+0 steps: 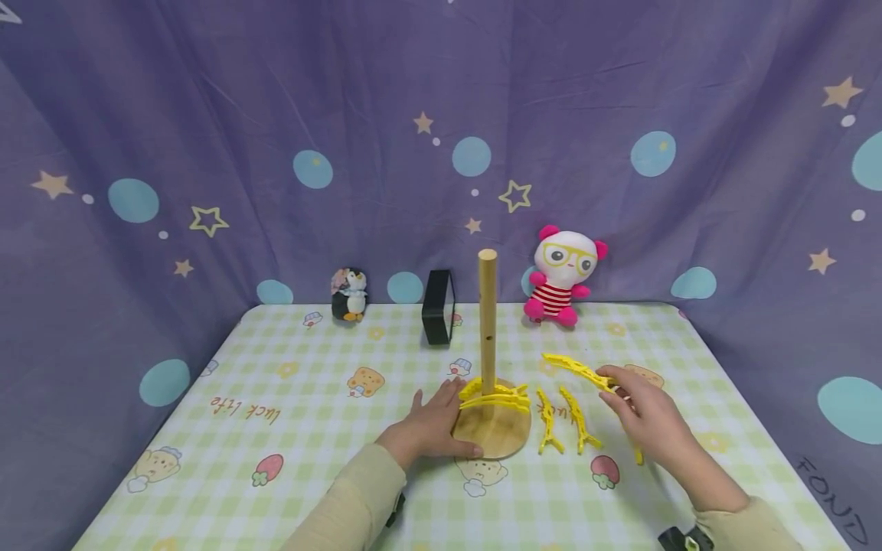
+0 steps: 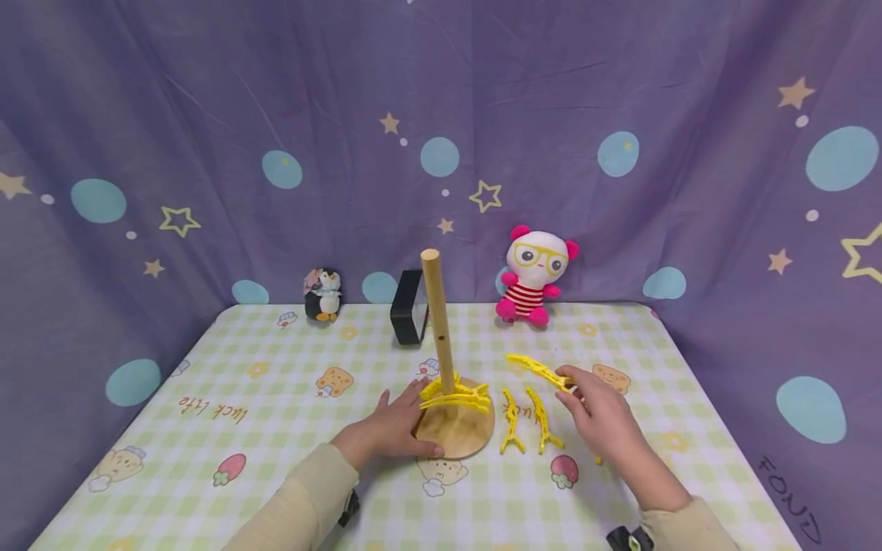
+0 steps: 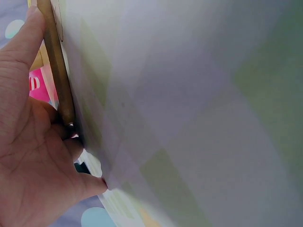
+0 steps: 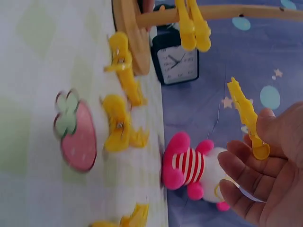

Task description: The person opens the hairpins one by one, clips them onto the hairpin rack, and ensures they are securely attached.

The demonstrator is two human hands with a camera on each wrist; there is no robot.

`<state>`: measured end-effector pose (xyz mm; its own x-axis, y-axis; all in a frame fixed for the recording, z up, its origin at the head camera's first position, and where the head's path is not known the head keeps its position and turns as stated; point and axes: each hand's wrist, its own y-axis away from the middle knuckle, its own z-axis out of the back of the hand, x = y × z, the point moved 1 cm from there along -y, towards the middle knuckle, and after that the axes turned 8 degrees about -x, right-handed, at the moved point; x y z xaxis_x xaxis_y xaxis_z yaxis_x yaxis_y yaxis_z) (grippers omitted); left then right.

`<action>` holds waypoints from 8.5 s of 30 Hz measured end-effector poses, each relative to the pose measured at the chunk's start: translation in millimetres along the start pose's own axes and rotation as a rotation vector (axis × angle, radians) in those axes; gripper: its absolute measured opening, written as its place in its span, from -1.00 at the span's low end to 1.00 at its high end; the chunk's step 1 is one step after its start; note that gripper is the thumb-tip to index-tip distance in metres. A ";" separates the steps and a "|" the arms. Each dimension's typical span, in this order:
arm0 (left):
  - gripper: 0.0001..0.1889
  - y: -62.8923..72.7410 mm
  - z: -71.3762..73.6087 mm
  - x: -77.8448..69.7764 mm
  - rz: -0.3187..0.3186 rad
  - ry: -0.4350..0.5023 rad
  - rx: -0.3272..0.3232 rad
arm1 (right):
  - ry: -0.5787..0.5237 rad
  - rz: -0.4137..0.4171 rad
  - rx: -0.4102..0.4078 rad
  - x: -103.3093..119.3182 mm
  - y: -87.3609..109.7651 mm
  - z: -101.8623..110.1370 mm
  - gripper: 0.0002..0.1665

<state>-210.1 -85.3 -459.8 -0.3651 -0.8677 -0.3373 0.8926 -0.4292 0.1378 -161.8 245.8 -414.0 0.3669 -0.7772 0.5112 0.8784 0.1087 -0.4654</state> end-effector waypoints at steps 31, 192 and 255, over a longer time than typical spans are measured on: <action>0.21 -2.1 -1.9 2.2 0.015 0.000 0.008 | -0.034 0.236 0.006 52.2 -29.0 -61.9 -0.69; 0.20 -2.0 -3.7 2.4 0.031 -0.007 0.025 | 0.088 0.224 -0.110 30.9 -14.5 -16.6 -0.51; 0.20 -0.2 -0.7 2.0 0.019 -0.009 0.026 | 0.013 0.053 0.107 21.6 -10.5 -38.3 -0.46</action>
<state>-210.8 -86.8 -461.1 -0.3504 -0.8780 -0.3261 0.8924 -0.4187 0.1685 -174.9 204.1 -425.7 0.4103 -0.7765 0.4782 0.8858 0.2147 -0.4113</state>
